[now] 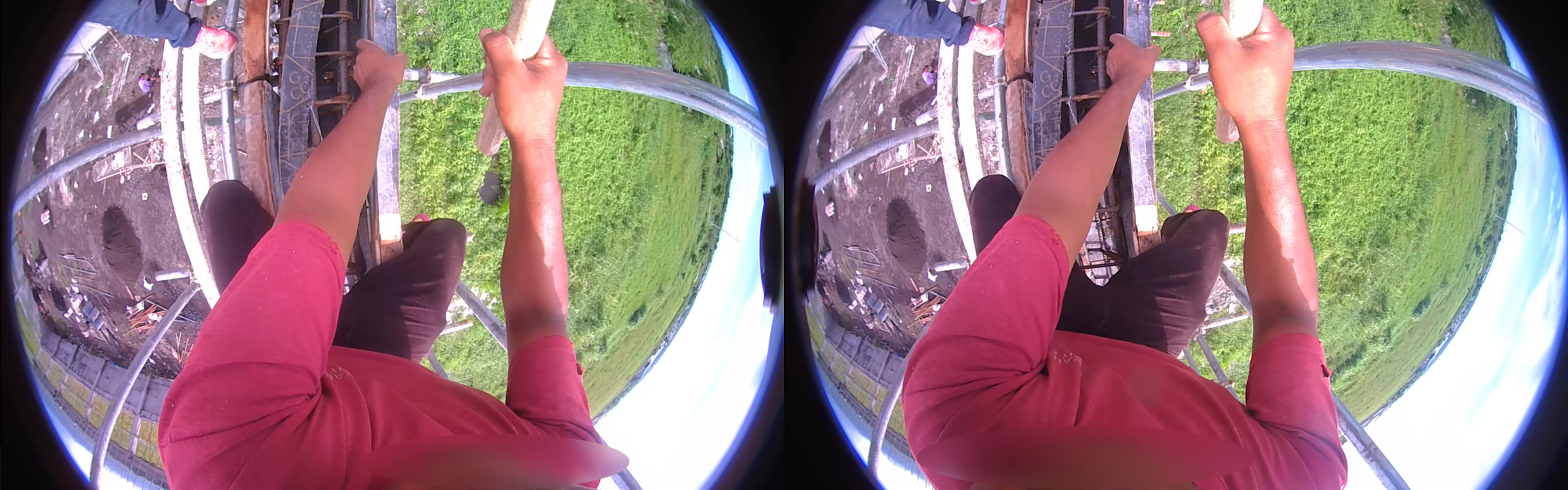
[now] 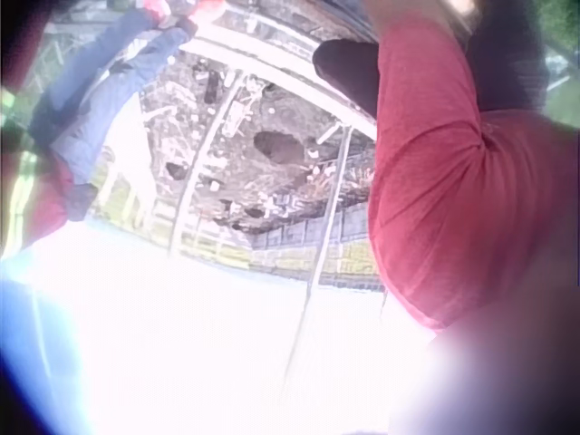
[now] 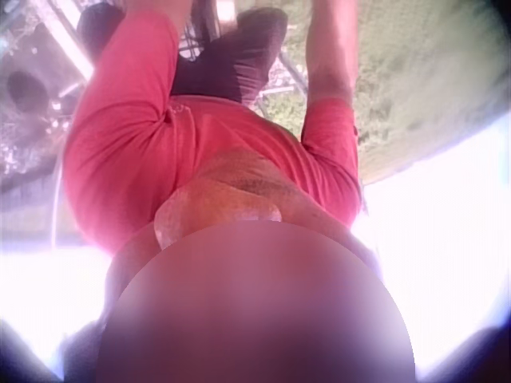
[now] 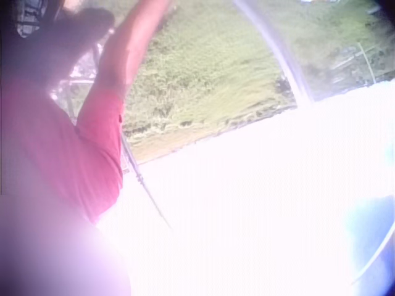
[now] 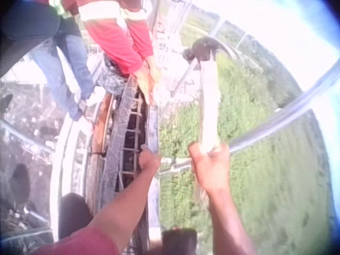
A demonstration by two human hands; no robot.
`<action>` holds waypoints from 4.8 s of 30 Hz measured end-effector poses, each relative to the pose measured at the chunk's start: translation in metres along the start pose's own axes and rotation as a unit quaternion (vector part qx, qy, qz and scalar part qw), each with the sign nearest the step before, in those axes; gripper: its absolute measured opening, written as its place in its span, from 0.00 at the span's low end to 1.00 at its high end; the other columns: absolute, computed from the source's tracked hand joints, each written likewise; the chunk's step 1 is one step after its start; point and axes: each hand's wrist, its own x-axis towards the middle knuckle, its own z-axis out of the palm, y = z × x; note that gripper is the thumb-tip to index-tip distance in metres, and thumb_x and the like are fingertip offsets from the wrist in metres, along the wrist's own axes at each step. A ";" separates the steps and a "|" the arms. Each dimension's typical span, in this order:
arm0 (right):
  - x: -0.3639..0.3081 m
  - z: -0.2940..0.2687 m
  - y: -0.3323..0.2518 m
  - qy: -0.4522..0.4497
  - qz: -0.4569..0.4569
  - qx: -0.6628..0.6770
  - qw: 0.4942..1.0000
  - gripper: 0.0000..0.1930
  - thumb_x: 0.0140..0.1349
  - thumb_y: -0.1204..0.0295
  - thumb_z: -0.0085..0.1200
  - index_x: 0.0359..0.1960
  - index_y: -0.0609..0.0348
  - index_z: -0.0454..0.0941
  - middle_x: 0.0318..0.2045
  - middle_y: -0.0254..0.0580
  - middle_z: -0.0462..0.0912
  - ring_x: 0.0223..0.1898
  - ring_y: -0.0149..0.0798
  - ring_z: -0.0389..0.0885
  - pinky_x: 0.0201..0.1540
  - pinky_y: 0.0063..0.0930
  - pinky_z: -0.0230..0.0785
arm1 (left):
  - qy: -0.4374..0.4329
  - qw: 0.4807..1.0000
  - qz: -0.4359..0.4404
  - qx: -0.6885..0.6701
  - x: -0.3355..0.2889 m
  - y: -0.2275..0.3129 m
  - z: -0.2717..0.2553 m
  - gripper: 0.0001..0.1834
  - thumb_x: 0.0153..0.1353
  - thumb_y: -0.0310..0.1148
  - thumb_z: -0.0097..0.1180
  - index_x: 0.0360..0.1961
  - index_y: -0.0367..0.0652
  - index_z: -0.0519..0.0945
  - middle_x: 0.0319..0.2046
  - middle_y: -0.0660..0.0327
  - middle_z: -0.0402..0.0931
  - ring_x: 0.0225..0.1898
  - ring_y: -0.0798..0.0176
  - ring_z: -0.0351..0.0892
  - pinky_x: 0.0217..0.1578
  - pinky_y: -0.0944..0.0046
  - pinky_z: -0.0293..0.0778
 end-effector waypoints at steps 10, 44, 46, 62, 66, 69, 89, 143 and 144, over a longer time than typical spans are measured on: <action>0.010 0.032 0.067 -0.123 0.158 -0.248 0.948 0.17 0.58 0.68 0.58 0.43 0.70 0.82 0.34 0.55 0.88 0.35 0.43 0.88 0.44 0.41 0.80 | 0.001 0.999 -0.015 -0.030 -0.003 0.010 -0.013 0.46 0.48 0.44 0.75 0.59 0.27 0.62 0.48 0.36 0.82 0.53 0.38 0.83 0.57 0.48 0.78; 0.001 0.001 0.059 -0.081 0.042 -0.062 0.994 0.08 0.62 0.75 0.57 0.39 0.67 0.77 0.21 0.37 0.77 0.20 0.27 0.76 0.27 0.26 0.74 | -0.166 0.982 -0.092 -0.014 -0.044 -0.034 -0.017 0.46 0.44 0.58 0.73 0.54 0.26 0.80 0.56 0.38 0.80 0.58 0.42 0.82 0.60 0.52 0.76; 0.017 -0.019 -0.018 0.052 -0.049 0.152 0.986 0.04 0.59 0.81 0.59 0.30 0.64 0.75 0.19 0.39 0.76 0.20 0.29 0.75 0.27 0.32 0.75 | -0.074 0.996 -0.049 -0.009 -0.036 -0.036 -0.009 0.45 0.44 0.58 0.73 0.52 0.26 0.82 0.56 0.38 0.80 0.58 0.42 0.82 0.60 0.52 0.76; 0.010 0.002 -0.008 -0.027 -0.002 0.058 0.998 0.17 0.57 0.66 0.62 0.42 0.68 0.83 0.30 0.49 0.87 0.35 0.42 0.87 0.44 0.40 0.79 | -0.120 0.990 -0.071 0.005 -0.029 -0.022 -0.019 0.45 0.43 0.57 0.74 0.55 0.31 0.80 0.54 0.41 0.82 0.56 0.45 0.83 0.58 0.52 0.77; 0.026 -0.023 -0.087 0.091 -0.298 0.251 0.917 0.09 0.64 0.74 0.56 0.25 0.58 0.73 0.20 0.39 0.76 0.24 0.32 0.74 0.31 0.35 0.70 | -0.098 0.993 -0.064 0.013 -0.029 -0.039 -0.008 0.44 0.43 0.56 0.74 0.54 0.31 0.79 0.53 0.41 0.83 0.56 0.44 0.83 0.57 0.50 0.77; -0.015 0.039 0.024 0.066 -0.102 0.034 0.992 0.07 0.63 0.72 0.57 0.28 0.59 0.75 0.20 0.38 0.77 0.24 0.31 0.75 0.31 0.34 0.71 | -0.120 0.990 -0.073 -0.001 -0.030 -0.032 -0.011 0.45 0.43 0.56 0.74 0.55 0.30 0.78 0.54 0.41 0.82 0.56 0.44 0.83 0.58 0.51 0.77; -0.039 0.056 0.125 -0.206 0.212 -0.229 0.927 0.31 0.58 0.68 0.58 0.65 0.65 0.76 0.40 0.57 0.88 0.42 0.47 0.88 0.52 0.38 0.80 | -0.103 0.992 -0.058 0.031 -0.039 -0.034 -0.013 0.51 0.44 0.56 0.75 0.62 0.28 0.72 0.58 0.40 0.79 0.59 0.46 0.81 0.59 0.53 0.76; 0.144 -0.286 -0.077 0.372 -0.197 -0.081 0.904 0.25 0.61 0.58 0.64 0.51 0.67 0.75 0.38 0.49 0.85 0.41 0.45 0.84 0.46 0.41 0.76 | -0.192 0.861 0.033 -0.471 0.000 0.077 -0.222 0.08 0.68 0.33 0.58 0.43 0.42 0.75 0.31 0.61 0.76 0.28 0.63 0.76 0.30 0.59 0.78; 0.155 -0.285 -0.076 0.268 -0.165 -0.013 0.949 0.39 0.56 0.51 0.73 0.59 0.68 0.71 0.43 0.46 0.87 0.44 0.38 0.85 0.49 0.34 0.77 | -0.165 0.869 0.031 -0.465 0.006 0.081 -0.237 0.08 0.68 0.33 0.57 0.43 0.42 0.76 0.31 0.61 0.77 0.29 0.63 0.77 0.31 0.58 0.79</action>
